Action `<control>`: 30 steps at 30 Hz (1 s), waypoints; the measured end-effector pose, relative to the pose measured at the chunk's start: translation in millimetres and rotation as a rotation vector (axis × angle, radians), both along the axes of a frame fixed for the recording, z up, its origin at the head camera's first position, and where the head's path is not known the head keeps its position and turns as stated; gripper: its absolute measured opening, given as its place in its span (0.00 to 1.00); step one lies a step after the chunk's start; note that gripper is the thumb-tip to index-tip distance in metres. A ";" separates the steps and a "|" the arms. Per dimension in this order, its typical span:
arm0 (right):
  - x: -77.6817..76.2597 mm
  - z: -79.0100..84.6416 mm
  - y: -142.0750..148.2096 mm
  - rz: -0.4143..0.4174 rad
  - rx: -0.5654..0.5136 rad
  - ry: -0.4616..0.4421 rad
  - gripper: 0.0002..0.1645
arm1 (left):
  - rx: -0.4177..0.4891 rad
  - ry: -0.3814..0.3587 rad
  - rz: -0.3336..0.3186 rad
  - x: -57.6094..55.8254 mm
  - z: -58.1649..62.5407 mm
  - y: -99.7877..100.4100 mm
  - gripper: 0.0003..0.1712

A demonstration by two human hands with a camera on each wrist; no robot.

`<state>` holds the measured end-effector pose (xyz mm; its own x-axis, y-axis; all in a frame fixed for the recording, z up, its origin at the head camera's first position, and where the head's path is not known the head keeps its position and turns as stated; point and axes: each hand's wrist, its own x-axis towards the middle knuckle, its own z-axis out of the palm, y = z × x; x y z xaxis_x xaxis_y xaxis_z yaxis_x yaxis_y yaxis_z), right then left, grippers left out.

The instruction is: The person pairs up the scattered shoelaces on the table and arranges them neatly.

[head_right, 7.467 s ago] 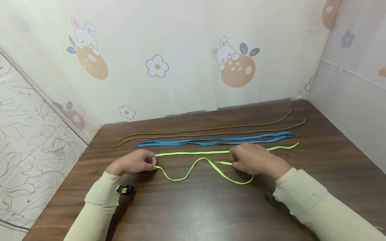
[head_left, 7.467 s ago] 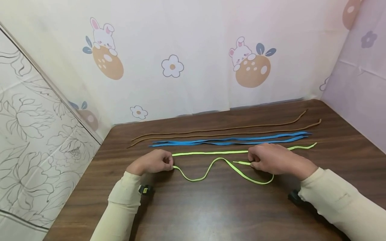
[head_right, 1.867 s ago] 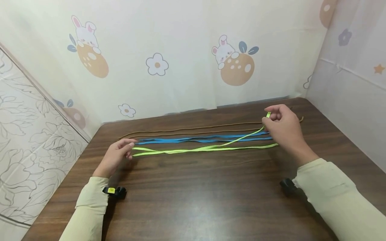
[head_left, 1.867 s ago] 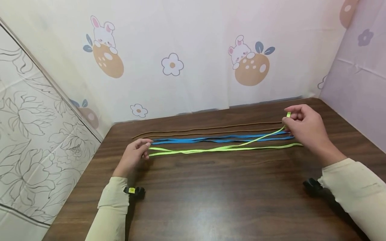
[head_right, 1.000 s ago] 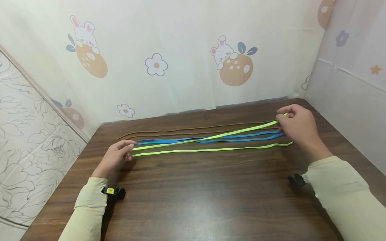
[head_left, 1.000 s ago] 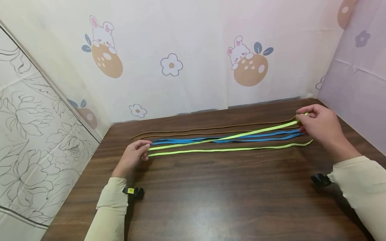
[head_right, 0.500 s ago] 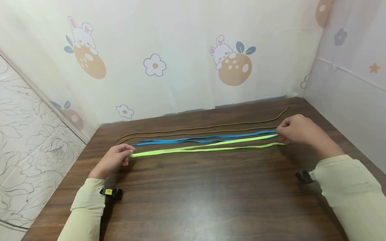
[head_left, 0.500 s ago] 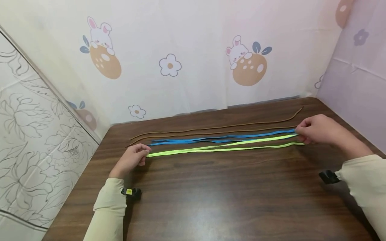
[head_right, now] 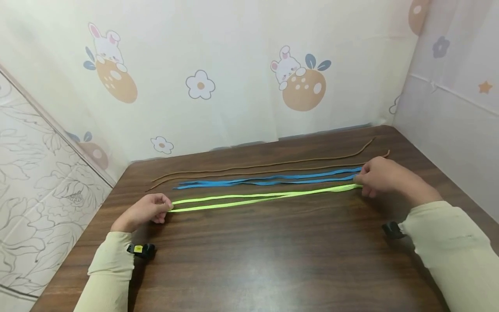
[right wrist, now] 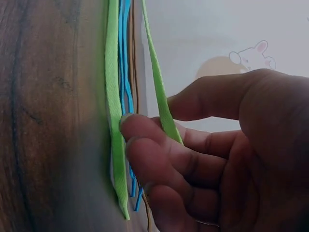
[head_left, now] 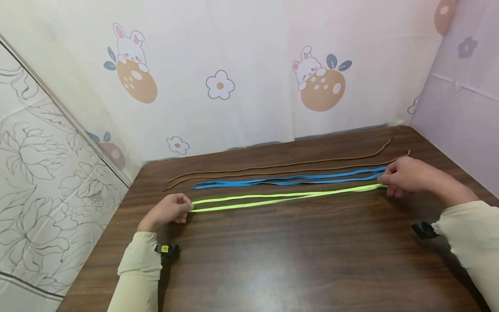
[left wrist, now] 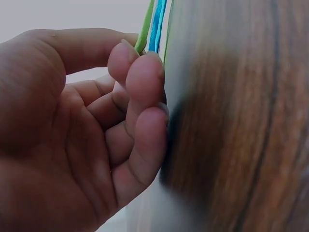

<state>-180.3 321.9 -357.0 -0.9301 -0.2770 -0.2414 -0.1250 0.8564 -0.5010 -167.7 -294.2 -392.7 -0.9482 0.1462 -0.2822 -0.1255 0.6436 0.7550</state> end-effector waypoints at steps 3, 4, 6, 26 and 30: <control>1.7 -3.1 4.7 0.010 0.006 -0.033 0.16 | -0.011 0.000 -0.009 0.7 -2.7 3.1 0.10; 2.9 -4.3 7.1 0.011 0.005 -0.045 0.16 | -0.015 0.004 -0.016 0.8 -3.5 4.1 0.11; 5.0 -7.9 11.7 0.009 -0.004 -0.070 0.16 | -0.025 0.009 -0.025 0.2 -4.7 6.0 0.11; 13.2 -20.3 -0.6 0.012 -0.015 -0.150 0.15 | -0.154 0.043 -0.030 -1.7 -5.6 11.4 0.08; 15.1 -14.2 -4.2 0.012 0.019 -0.125 0.17 | -0.218 0.074 -0.017 1.3 1.9 9.4 0.10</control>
